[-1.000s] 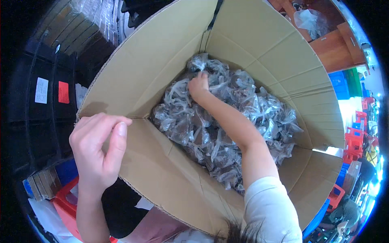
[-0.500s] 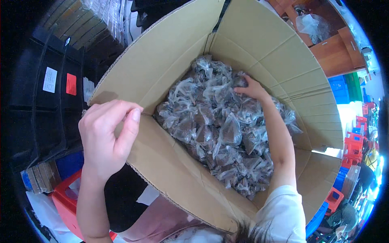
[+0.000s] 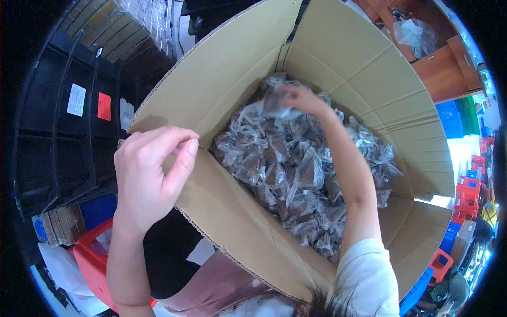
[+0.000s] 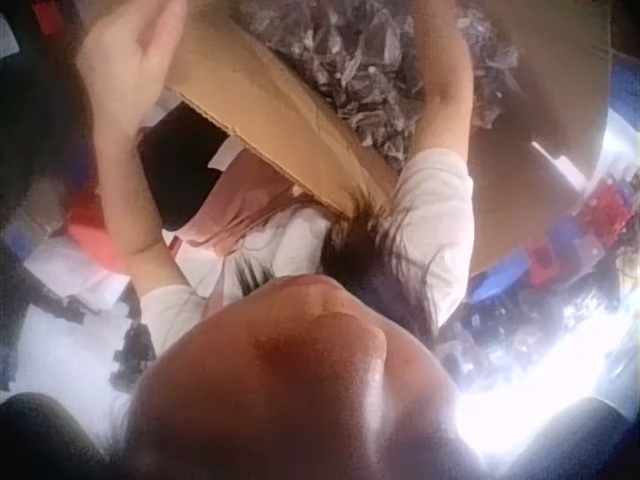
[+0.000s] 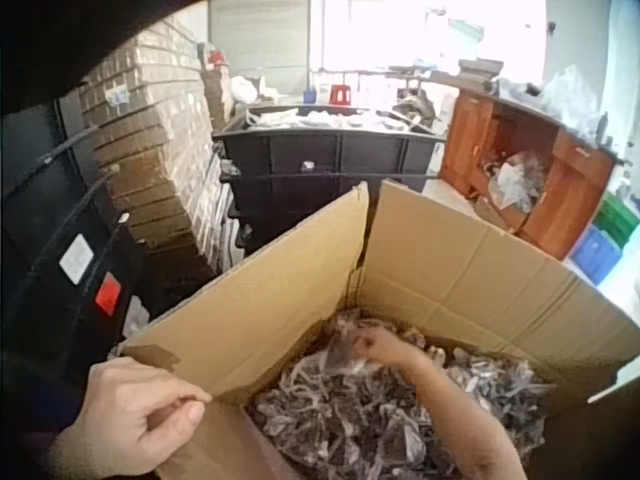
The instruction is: Sorting small items wrapped in plastic bags from a cardboard box into plastic trays.
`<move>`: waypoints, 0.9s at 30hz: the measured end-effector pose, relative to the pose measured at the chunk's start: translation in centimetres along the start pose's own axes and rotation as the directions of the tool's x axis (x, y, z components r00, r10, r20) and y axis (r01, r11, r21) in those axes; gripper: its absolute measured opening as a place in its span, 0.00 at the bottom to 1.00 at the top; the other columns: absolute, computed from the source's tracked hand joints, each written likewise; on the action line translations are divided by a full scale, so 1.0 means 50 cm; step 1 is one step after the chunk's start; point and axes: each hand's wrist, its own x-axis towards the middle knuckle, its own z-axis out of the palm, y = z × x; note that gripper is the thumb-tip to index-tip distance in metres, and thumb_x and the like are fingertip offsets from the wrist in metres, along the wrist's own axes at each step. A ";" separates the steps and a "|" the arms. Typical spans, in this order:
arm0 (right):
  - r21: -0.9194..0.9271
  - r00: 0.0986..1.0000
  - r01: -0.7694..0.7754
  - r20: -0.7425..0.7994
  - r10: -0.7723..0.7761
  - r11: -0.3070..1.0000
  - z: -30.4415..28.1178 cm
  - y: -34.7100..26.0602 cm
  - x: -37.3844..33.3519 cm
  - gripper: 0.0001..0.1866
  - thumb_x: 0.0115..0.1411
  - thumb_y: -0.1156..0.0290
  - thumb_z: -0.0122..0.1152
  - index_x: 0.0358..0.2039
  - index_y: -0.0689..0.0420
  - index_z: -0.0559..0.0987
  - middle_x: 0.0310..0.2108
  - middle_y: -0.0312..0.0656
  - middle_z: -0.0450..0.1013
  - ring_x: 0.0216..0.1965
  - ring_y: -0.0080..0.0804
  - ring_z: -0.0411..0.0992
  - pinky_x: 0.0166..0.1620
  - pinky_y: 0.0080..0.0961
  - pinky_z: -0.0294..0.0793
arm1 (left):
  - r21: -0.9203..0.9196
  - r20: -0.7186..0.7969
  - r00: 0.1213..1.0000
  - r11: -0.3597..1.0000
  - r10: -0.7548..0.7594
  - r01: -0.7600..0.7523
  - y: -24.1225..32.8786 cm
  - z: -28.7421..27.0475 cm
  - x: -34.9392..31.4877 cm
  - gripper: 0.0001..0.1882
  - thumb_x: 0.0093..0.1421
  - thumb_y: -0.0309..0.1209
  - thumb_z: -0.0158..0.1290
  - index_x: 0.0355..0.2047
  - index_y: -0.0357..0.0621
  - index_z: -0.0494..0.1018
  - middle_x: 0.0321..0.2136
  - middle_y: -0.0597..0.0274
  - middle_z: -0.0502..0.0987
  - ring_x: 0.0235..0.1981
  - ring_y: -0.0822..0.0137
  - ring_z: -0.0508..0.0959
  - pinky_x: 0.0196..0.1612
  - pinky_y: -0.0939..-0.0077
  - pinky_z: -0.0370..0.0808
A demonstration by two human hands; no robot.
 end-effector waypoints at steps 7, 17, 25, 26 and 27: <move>-0.125 0.960 0.002 -0.278 -0.036 0.992 0.142 0.065 0.019 0.16 0.53 0.57 0.60 0.38 0.53 0.80 0.30 0.52 0.75 0.35 0.48 0.75 0.41 0.37 0.72 | -0.007 -0.004 1.000 1.000 0.029 -0.029 -0.004 0.001 0.002 0.05 0.53 0.29 0.53 0.24 0.42 0.75 0.18 0.60 0.75 0.21 0.61 0.76 0.26 0.71 0.66; -0.332 0.925 -0.285 -0.340 0.168 0.899 0.178 -0.075 -0.009 0.35 0.45 0.39 0.60 0.49 0.50 0.73 0.49 0.49 0.68 0.56 0.47 0.61 0.57 0.62 0.49 | 0.009 -0.009 1.000 1.000 0.008 -0.008 -0.003 0.004 0.007 0.05 0.53 0.29 0.52 0.24 0.41 0.75 0.18 0.59 0.75 0.20 0.61 0.75 0.25 0.70 0.65; -0.390 0.954 -0.273 -0.229 0.195 0.879 0.172 0.002 0.009 0.29 0.58 0.49 0.50 0.48 0.61 0.67 0.48 0.54 0.66 0.53 0.49 0.63 0.52 0.54 0.60 | -0.014 -0.005 1.000 1.000 0.000 0.000 0.009 0.007 0.012 0.05 0.53 0.28 0.52 0.25 0.40 0.75 0.20 0.58 0.76 0.21 0.63 0.75 0.27 0.72 0.65; -0.461 0.953 -0.257 -0.268 0.143 0.849 0.193 -0.015 0.003 0.31 0.59 0.48 0.48 0.49 0.65 0.66 0.48 0.57 0.65 0.52 0.51 0.64 0.52 0.52 0.60 | -0.009 -0.008 1.000 1.000 0.003 -0.003 0.010 0.008 0.013 0.05 0.53 0.28 0.52 0.25 0.40 0.75 0.20 0.58 0.76 0.21 0.63 0.76 0.27 0.72 0.65; -0.461 0.959 -0.243 -0.247 0.139 0.853 0.190 -0.015 0.005 0.31 0.59 0.48 0.48 0.49 0.64 0.66 0.48 0.56 0.65 0.52 0.51 0.65 0.52 0.51 0.61 | -0.006 -0.010 1.000 1.000 0.007 -0.007 0.011 0.010 0.015 0.05 0.53 0.28 0.52 0.25 0.40 0.75 0.20 0.58 0.76 0.21 0.63 0.76 0.27 0.72 0.65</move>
